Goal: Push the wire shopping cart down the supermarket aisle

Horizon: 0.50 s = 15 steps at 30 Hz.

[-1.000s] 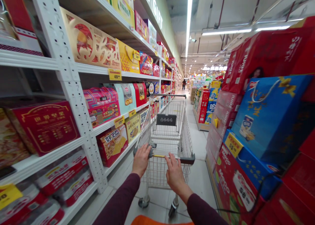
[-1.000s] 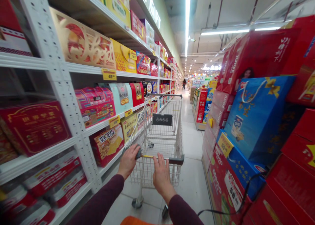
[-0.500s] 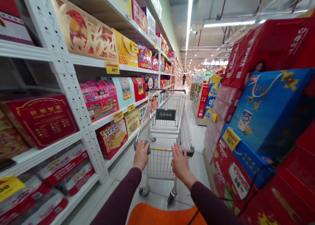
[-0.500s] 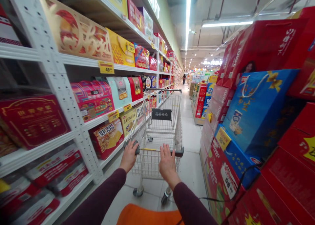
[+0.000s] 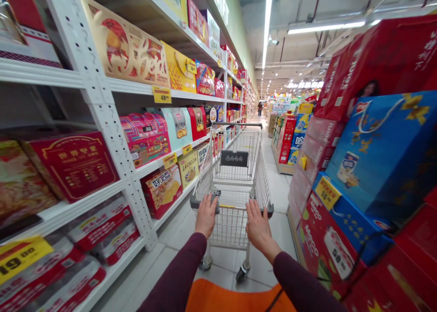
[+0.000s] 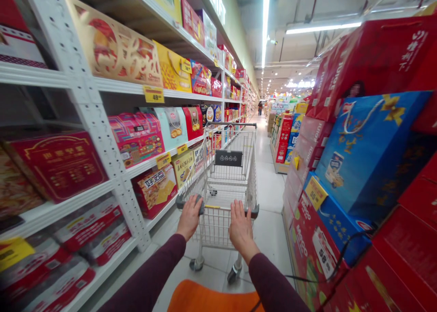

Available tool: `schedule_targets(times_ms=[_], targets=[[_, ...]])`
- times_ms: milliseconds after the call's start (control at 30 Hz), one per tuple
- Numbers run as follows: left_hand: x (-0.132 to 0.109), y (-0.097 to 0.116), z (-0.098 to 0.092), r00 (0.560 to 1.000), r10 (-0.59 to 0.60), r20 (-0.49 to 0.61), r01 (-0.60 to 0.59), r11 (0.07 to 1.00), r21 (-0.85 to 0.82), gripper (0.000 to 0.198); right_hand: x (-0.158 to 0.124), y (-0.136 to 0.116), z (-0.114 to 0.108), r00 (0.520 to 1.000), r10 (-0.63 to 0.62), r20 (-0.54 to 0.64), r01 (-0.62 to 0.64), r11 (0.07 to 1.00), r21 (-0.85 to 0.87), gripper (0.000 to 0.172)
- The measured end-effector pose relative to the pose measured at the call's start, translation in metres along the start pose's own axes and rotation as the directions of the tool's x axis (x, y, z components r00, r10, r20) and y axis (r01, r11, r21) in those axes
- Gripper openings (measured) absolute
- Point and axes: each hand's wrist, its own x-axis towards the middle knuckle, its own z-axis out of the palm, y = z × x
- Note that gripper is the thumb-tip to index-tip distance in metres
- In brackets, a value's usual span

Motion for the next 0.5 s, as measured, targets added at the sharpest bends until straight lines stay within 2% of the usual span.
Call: schedule_targets(times_ms=[167, 267, 367, 500], targets=[[-0.006, 0.044, 0.024, 0.972, 0.235, -0.02, -0.236, 0.97, -0.066, 0.055, -0.003, -0.005, 0.001, 0.999, 0.01, -0.031, -0.01, 1.0, 0.003, 0.064], [-0.007, 0.049, 0.029, 0.958, 0.288, -0.013, -0.288, 0.955, -0.073, 0.056, -0.005, -0.003, 0.002, 0.998, 0.01, -0.062, -0.009, 1.0, 0.022, 0.065], [-0.005, 0.04, 0.026, 0.969, 0.247, -0.016, -0.248, 0.967, -0.052, 0.057, -0.009, 0.004, 0.004, 0.996, 0.034, -0.077, -0.031, 0.998, 0.047, 0.067], [-0.004, 0.034, 0.026, 0.993, 0.066, -0.101, -0.072, 0.996, -0.049, 0.054, -0.013, 0.014, 0.005, 0.995, 0.073, -0.074, -0.068, 0.996, 0.065, 0.067]])
